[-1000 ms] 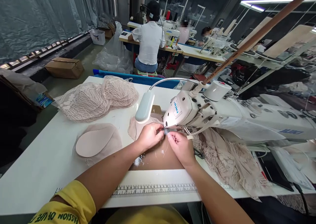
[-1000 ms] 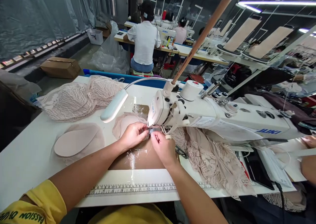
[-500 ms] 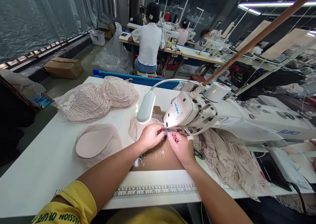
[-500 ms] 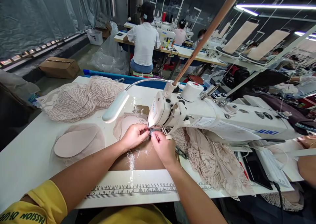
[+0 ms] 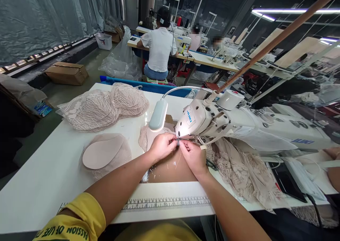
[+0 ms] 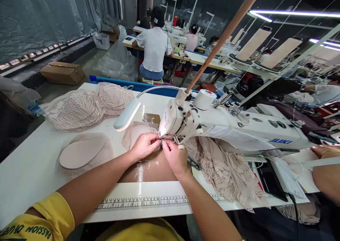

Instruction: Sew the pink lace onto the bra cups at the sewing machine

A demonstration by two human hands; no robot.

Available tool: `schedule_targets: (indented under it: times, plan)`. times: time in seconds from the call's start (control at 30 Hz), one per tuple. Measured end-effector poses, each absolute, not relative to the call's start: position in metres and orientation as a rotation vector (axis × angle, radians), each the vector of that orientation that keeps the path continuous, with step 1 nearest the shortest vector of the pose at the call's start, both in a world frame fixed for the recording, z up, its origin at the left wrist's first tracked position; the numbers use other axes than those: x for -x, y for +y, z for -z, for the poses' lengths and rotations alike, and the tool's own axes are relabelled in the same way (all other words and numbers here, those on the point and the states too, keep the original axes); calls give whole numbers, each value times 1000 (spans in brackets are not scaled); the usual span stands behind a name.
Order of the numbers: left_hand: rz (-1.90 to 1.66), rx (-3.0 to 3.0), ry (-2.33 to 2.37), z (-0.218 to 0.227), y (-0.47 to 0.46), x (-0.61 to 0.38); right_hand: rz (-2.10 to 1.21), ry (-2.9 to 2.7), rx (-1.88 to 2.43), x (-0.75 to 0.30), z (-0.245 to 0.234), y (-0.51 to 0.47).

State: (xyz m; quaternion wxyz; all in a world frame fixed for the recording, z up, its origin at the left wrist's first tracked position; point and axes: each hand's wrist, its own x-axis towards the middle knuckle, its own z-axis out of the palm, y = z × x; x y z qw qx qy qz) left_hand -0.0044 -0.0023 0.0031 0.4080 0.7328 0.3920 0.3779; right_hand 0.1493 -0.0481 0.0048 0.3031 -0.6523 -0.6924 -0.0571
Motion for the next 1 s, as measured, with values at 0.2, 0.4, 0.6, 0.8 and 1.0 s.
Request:
schedule_targets:
  times: [0.2,0.4,0.6,0.8,1.0]
  plan:
    - [-981,-1761,970,3,0,2,112,-1849,1764,-149,-4,-47]
    - [-1061,-1632,994,1,-2,5,-122,-1830,1740,-150,-8,-55]
    - [-1198,-1331,1043,2,1,7,-227,-2161,1468,-153,-21,-79]
    - [-1208,-882,921,-8,2,2,-524,-1974,1476,-160,-24,-86]
    - [-1138,-666,899,-16,3,5,-656,-2098,1268,-153,-26,-88]
